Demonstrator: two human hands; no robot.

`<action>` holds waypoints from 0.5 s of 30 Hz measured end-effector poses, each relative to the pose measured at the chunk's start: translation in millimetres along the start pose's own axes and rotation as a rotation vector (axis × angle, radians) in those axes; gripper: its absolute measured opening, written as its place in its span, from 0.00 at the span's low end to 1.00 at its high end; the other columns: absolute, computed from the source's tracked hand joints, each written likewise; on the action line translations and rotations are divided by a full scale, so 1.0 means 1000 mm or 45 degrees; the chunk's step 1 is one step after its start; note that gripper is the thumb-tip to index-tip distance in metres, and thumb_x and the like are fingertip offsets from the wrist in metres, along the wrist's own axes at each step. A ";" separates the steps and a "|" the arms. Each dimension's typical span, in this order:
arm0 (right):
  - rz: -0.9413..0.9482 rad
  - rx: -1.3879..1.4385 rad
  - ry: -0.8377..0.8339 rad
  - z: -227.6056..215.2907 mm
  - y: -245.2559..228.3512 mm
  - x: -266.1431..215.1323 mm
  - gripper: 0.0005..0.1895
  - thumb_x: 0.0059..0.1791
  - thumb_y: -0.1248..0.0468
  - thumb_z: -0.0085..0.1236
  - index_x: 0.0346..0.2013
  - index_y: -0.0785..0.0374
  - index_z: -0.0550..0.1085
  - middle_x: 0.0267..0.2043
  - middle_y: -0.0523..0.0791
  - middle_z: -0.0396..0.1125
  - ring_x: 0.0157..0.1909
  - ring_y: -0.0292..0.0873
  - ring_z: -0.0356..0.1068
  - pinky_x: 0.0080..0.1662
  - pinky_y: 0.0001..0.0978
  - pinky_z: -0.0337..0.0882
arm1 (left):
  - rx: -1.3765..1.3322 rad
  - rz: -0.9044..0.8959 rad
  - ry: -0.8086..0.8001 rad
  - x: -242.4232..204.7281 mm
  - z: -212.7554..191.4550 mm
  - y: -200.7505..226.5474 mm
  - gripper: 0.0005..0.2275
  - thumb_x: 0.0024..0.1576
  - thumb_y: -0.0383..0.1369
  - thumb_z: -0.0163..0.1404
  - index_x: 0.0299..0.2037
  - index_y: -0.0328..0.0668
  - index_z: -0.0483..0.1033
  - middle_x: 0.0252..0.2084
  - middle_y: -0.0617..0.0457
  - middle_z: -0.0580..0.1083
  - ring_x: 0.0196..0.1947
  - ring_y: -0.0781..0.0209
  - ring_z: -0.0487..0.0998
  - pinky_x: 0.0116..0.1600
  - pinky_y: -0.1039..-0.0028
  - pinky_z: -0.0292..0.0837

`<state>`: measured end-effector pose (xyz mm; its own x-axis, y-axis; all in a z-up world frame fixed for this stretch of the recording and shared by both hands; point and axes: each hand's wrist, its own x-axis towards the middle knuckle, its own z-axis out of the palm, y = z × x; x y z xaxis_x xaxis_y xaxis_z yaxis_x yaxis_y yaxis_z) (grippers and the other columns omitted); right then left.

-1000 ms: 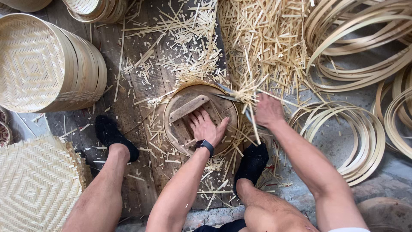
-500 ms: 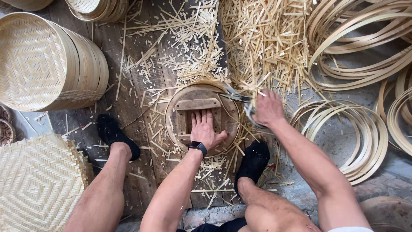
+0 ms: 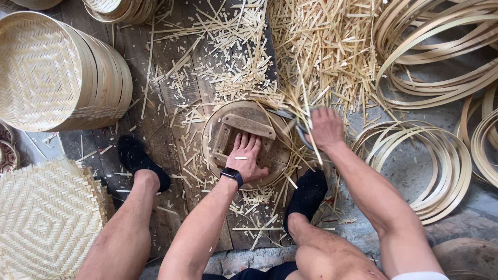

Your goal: The person assembles and trims bamboo steamer lids by fitting woven bamboo mats into circular frames and cutting away the excess material using shears.

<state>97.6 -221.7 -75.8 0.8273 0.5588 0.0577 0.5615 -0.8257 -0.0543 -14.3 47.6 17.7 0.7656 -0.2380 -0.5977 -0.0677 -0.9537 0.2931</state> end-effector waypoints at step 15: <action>-0.044 -0.051 -0.003 0.009 0.001 0.005 0.20 0.51 0.49 0.50 0.33 0.64 0.72 0.31 0.49 0.68 0.30 0.42 0.68 0.32 0.34 0.73 | 0.256 0.268 -0.176 -0.005 -0.007 -0.016 0.53 0.41 0.52 0.64 0.74 0.37 0.47 0.78 0.42 0.46 0.78 0.45 0.40 0.77 0.56 0.32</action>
<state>102.2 -219.3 -84.7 0.8075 0.5872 0.0563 0.5886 -0.8083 -0.0122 -12.7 65.9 21.6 0.6280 -0.4434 -0.6396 -0.3510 -0.8949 0.2757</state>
